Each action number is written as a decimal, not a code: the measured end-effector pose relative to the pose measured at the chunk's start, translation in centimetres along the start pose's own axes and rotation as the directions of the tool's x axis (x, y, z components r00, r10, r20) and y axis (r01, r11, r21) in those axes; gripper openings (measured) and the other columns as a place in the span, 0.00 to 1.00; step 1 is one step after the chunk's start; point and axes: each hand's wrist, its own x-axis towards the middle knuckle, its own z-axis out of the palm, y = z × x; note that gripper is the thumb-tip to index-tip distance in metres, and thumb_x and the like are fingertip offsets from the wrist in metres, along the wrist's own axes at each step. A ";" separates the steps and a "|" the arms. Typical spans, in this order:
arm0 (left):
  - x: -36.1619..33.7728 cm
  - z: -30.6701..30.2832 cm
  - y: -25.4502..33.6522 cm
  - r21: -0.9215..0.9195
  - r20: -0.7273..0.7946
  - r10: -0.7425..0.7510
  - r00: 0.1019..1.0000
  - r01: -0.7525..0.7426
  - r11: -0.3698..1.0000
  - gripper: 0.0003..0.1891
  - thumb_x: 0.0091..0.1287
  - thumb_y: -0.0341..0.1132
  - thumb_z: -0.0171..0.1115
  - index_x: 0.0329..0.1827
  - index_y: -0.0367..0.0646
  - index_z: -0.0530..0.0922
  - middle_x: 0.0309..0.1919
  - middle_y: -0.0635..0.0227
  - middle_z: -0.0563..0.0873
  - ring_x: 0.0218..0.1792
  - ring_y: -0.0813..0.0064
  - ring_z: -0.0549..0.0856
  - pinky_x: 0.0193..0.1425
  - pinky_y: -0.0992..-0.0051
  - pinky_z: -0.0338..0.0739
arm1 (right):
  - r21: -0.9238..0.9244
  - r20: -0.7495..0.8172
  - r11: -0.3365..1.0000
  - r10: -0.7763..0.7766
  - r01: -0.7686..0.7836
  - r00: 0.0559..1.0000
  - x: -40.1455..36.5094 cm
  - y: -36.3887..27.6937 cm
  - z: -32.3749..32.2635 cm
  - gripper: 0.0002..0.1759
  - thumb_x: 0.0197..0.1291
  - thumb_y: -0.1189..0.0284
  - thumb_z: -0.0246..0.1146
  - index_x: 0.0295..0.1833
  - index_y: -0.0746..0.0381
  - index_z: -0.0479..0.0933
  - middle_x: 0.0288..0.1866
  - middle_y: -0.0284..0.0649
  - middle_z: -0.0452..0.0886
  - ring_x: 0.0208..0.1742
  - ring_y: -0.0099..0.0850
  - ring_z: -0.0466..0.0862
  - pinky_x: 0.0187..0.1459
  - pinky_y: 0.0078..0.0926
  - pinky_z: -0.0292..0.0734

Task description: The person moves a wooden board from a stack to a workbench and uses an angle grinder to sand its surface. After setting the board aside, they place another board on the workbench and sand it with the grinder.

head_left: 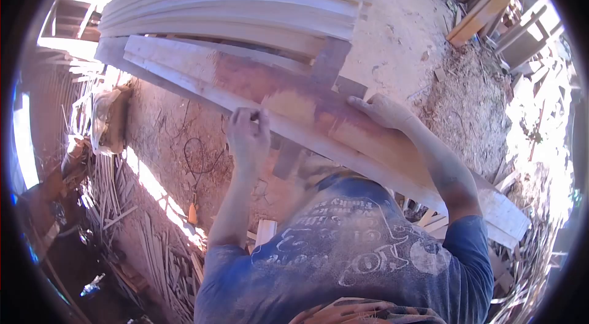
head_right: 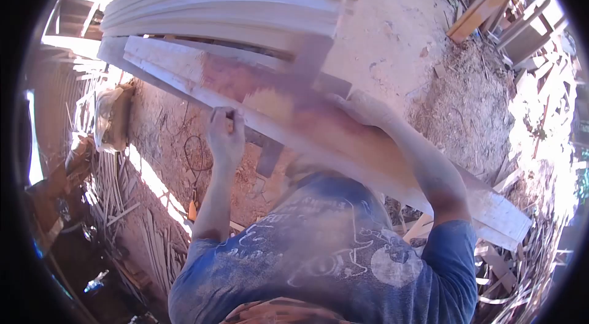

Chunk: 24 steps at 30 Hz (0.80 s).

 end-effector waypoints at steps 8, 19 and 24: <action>-3.9 8.1 15.1 -0.407 0.397 0.689 0.607 -0.556 0.724 0.10 0.54 0.28 0.68 0.37 0.41 0.77 0.41 0.60 0.80 0.49 0.56 0.80 0.64 0.49 0.71 | 0.307 -0.504 0.947 0.249 -0.097 0.827 -12.8 13.6 -9.7 0.36 0.69 0.41 0.51 0.53 0.65 0.81 0.46 0.47 0.85 0.50 0.38 0.83 0.56 0.35 0.74; 0.7 9.7 15.6 -0.232 0.408 0.501 0.763 -0.444 0.865 0.07 0.59 0.26 0.66 0.37 0.40 0.77 0.42 0.61 0.80 0.47 0.58 0.81 0.58 0.57 0.74 | 0.503 -0.608 0.062 0.734 -0.862 -0.302 -60.1 57.7 -7.2 0.61 0.56 0.22 0.31 0.71 0.65 0.68 0.68 0.63 0.71 0.68 0.58 0.72 0.70 0.50 0.62; 7.0 4.5 2.6 0.185 -0.118 -0.054 0.992 0.076 0.980 0.06 0.65 0.31 0.65 0.42 0.39 0.80 0.46 0.61 0.81 0.47 0.64 0.81 0.54 0.67 0.73 | 0.521 -0.600 0.179 0.772 -0.835 -0.209 -57.9 62.0 -7.8 0.59 0.58 0.24 0.33 0.72 0.66 0.66 0.69 0.61 0.69 0.69 0.55 0.71 0.70 0.48 0.62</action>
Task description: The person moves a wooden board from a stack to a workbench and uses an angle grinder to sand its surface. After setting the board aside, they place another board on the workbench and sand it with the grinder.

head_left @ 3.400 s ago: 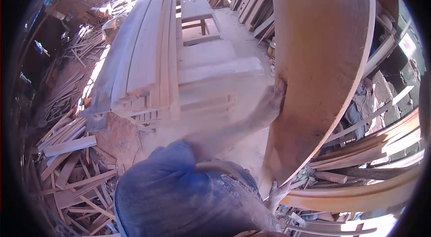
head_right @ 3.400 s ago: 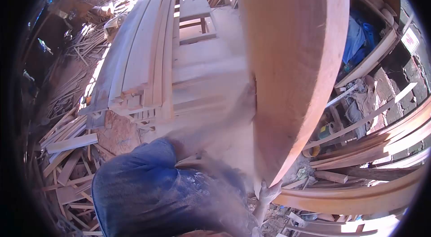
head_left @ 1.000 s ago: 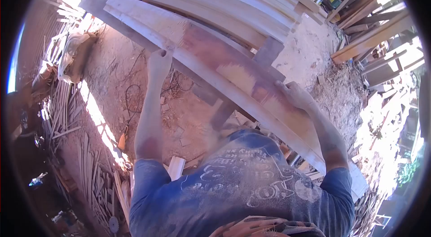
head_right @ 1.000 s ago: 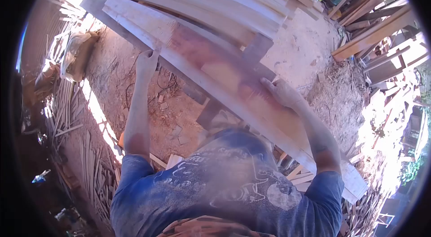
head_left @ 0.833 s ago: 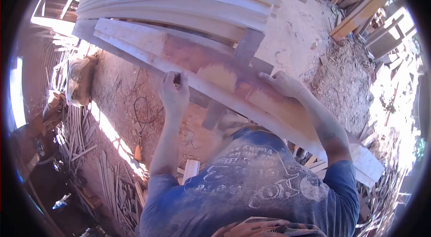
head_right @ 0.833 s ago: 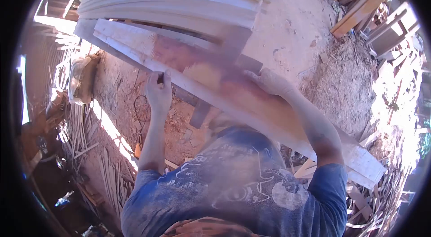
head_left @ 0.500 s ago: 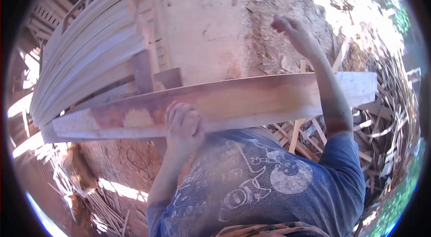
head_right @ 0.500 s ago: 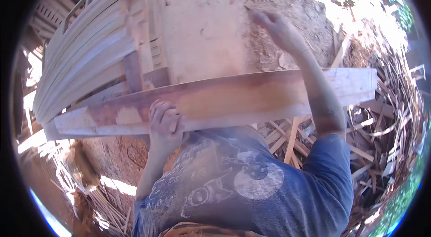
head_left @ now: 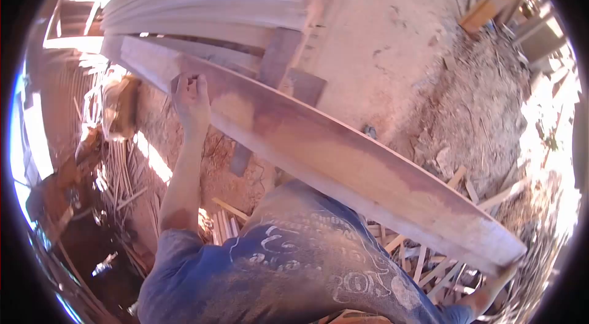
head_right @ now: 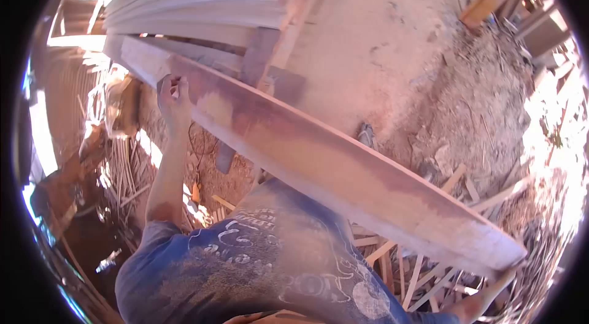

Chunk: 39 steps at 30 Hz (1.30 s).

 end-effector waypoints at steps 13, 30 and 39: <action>1.6 -0.6 -17.3 -0.551 0.557 -0.677 0.481 0.824 0.133 0.38 0.69 0.69 0.47 0.58 0.39 0.74 0.49 0.57 0.83 0.49 0.63 0.82 0.59 0.58 0.76 | 0.457 0.129 0.889 -0.037 -0.026 0.991 -19.4 -11.5 -5.8 0.55 0.61 0.28 0.41 0.75 0.66 0.59 0.74 0.55 0.65 0.72 0.48 0.68 0.71 0.43 0.61; 0.4 -2.8 -17.2 -0.776 0.622 -0.448 0.642 0.582 -0.243 0.49 0.63 0.70 0.57 0.70 0.33 0.63 0.58 0.53 0.77 0.51 0.58 0.83 0.56 0.54 0.80 | 0.859 0.434 0.503 -0.613 -0.098 0.660 -45.9 -28.7 -8.3 0.39 0.69 0.51 0.59 0.73 0.69 0.62 0.66 0.46 0.72 0.62 0.35 0.75 0.62 0.32 0.72; 7.8 -4.2 -19.9 -0.865 0.496 -0.518 0.697 0.450 -0.224 0.10 0.66 0.35 0.62 0.45 0.40 0.81 0.38 0.64 0.87 0.36 0.69 0.87 0.43 0.67 0.84 | 0.910 0.409 0.396 -0.809 -0.123 0.423 -57.2 -38.9 -9.6 0.39 0.68 0.54 0.61 0.71 0.73 0.62 0.67 0.48 0.70 0.67 0.38 0.72 0.66 0.36 0.69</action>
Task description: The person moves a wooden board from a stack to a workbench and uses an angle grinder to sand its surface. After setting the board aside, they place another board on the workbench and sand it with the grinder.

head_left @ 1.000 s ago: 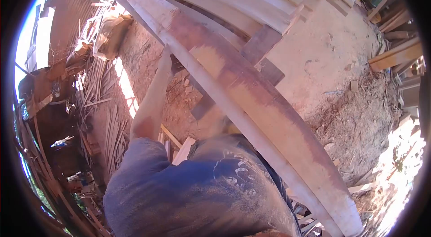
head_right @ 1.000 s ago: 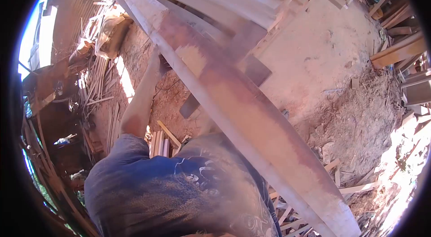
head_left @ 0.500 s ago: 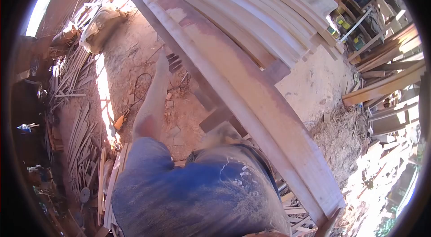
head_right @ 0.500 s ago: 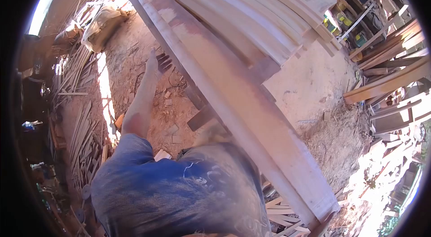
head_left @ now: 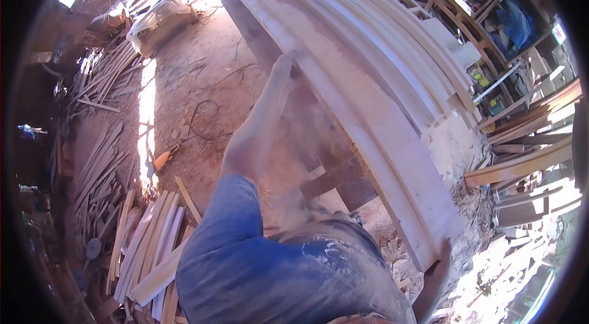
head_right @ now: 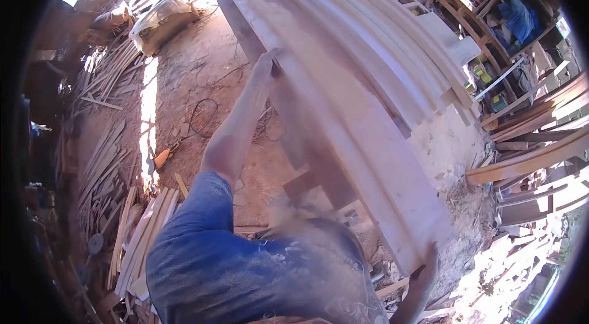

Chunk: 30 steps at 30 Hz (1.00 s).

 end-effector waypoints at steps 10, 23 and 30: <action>-1.5 -3.5 -2.7 -0.073 0.158 -0.085 0.984 0.097 0.993 0.20 0.65 0.32 0.63 0.59 0.36 0.75 0.45 0.66 0.86 0.48 0.69 0.86 0.52 0.67 0.84 | 0.059 -0.219 0.998 -0.017 0.031 0.976 -0.5 1.8 0.2 0.39 0.72 0.49 0.51 0.76 0.68 0.56 0.72 0.49 0.66 0.71 0.41 0.69 0.69 0.38 0.67; -4.1 -0.4 -3.8 -0.044 -0.014 -0.176 0.984 0.175 0.984 0.39 0.65 0.62 0.63 0.66 0.37 0.68 0.50 0.61 0.79 0.50 0.64 0.81 0.58 0.61 0.77 | -0.063 0.251 0.978 0.208 -0.198 0.946 5.2 -1.7 24.9 0.29 0.72 0.54 0.55 0.61 0.71 0.73 0.48 0.43 0.84 0.45 0.30 0.86 0.48 0.27 0.81; 3.2 -2.8 -2.9 -0.094 -0.019 0.021 1.000 -0.023 0.995 0.28 0.71 0.46 0.62 0.67 0.40 0.68 0.60 0.62 0.78 0.61 0.65 0.78 0.65 0.62 0.74 | -0.525 0.495 0.786 -0.032 0.328 0.869 7.1 -7.6 25.2 0.25 0.74 0.55 0.54 0.51 0.70 0.78 0.33 0.43 0.84 0.33 0.30 0.87 0.40 0.25 0.84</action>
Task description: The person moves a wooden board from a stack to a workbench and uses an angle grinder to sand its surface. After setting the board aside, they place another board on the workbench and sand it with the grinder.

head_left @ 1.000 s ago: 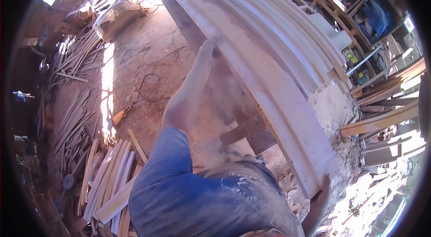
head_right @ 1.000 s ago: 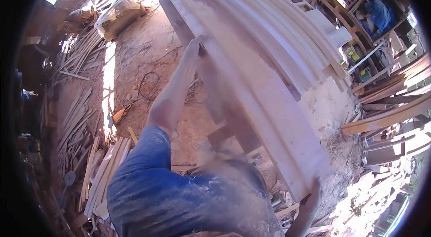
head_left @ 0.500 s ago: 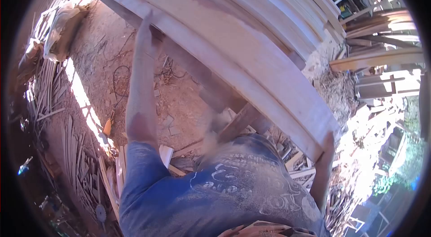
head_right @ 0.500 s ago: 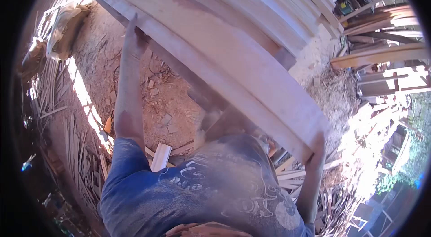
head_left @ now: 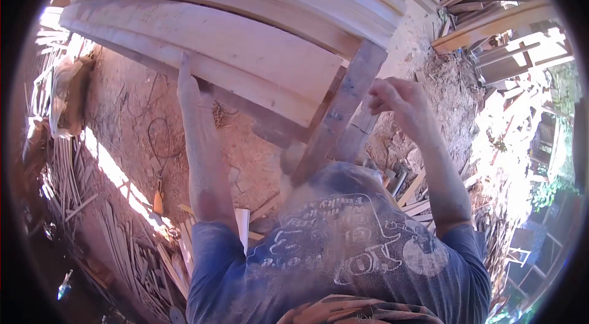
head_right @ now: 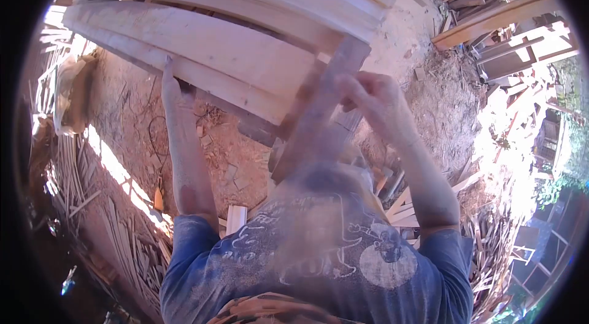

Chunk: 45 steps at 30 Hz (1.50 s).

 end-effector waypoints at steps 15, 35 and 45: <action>3.1 -2.6 0.7 0.822 -0.252 -0.157 0.955 0.297 0.485 0.33 0.64 0.65 0.63 0.41 0.36 0.79 0.24 0.66 0.81 0.20 0.75 0.80 0.25 0.76 0.75 | -0.048 -0.432 0.993 0.077 -0.108 0.898 -0.4 6.7 -13.4 0.23 0.73 0.57 0.56 0.53 0.70 0.77 0.35 0.40 0.82 0.35 0.27 0.85 0.41 0.23 0.81; -24.5 34.1 -29.6 0.926 0.370 -0.444 0.816 -0.288 0.244 0.11 0.71 0.37 0.62 0.39 0.36 0.82 0.25 0.68 0.82 0.24 0.78 0.79 0.30 0.77 0.72 | 0.197 -0.056 0.515 0.855 -0.834 0.515 -7.2 57.9 -32.1 0.35 0.66 0.42 0.56 0.39 0.69 0.82 0.33 0.46 0.87 0.29 0.36 0.89 0.30 0.35 0.86; -18.1 54.5 -44.1 0.658 0.416 -0.771 0.482 -0.745 -0.110 0.20 0.66 0.49 0.63 0.46 0.39 0.85 0.37 0.54 0.87 0.40 0.59 0.86 0.48 0.64 0.79 | 0.349 -0.268 0.568 0.823 -0.745 0.501 3.9 69.0 -43.4 0.15 0.58 0.64 0.64 0.43 0.65 0.84 0.33 0.45 0.87 0.30 0.34 0.88 0.29 0.34 0.86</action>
